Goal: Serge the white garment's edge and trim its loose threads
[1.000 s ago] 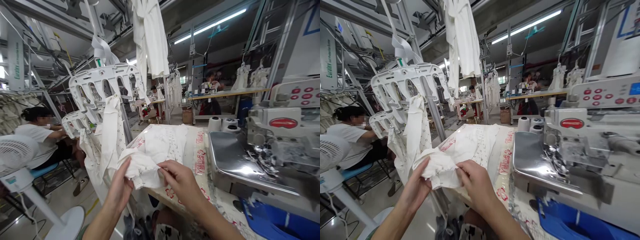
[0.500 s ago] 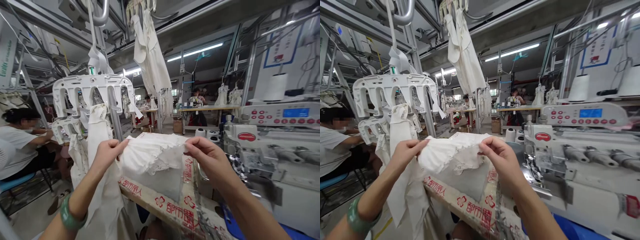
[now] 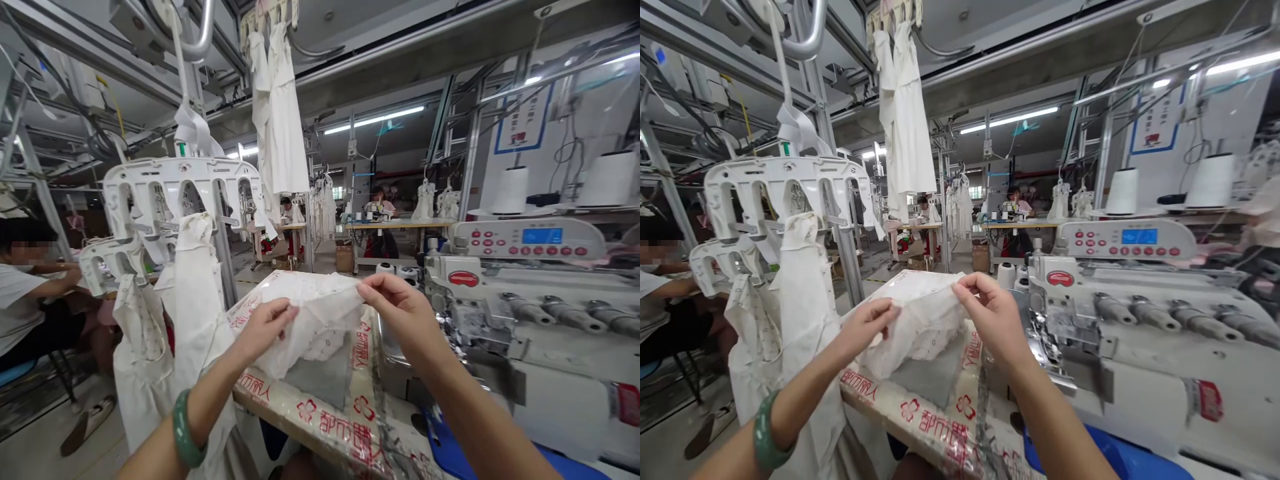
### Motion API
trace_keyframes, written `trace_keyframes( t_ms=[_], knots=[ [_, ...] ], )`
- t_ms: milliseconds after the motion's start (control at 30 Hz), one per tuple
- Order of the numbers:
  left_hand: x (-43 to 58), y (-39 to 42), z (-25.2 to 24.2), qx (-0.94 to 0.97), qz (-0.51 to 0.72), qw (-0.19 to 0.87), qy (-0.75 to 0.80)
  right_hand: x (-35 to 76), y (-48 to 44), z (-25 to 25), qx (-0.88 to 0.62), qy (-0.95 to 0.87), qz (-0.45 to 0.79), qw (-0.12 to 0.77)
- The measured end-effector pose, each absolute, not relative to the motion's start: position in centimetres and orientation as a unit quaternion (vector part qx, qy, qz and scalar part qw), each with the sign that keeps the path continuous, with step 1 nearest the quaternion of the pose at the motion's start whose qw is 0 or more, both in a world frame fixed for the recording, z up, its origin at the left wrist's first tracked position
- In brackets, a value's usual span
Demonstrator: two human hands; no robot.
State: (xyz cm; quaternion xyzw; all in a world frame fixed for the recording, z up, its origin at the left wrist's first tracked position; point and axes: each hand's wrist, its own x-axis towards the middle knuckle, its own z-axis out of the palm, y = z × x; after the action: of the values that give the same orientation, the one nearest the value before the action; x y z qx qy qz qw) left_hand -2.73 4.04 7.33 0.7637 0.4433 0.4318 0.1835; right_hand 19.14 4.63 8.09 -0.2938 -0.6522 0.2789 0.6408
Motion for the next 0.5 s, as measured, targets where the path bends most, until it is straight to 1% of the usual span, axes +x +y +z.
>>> trace_keyframes(
  t_ms=[100,167,200,300,367,433,500],
  knots=[
    [-3.8,2.9,11.0,0.762,0.459,0.157,0.428,19.5,5.5,8.8,-0.293,-0.642,0.267,0.656],
    [-3.6,1.6,14.0,0.761,0.492,0.131,0.402,19.2,6.1,10.3,-0.281,-0.633,0.258,0.674],
    [-3.3,1.1,15.4,0.756,0.512,0.135,0.386,18.8,6.4,11.4,-0.269,-0.628,0.251,0.686],
    [-2.3,0.6,19.1,0.697,0.612,0.203,0.313,17.8,7.0,14.7,-0.206,-0.652,0.216,0.697],
    [-2.0,1.2,20.6,0.631,0.690,0.234,0.267,17.2,6.8,15.7,-0.172,-0.680,0.178,0.690],
    [-2.1,2.1,21.3,0.574,0.739,0.246,0.254,16.5,6.3,14.6,-0.170,-0.689,0.133,0.692],
    [-2.5,3.0,21.6,0.547,0.750,0.259,0.266,15.6,5.8,11.4,-0.184,-0.701,0.113,0.680]
  ],
)
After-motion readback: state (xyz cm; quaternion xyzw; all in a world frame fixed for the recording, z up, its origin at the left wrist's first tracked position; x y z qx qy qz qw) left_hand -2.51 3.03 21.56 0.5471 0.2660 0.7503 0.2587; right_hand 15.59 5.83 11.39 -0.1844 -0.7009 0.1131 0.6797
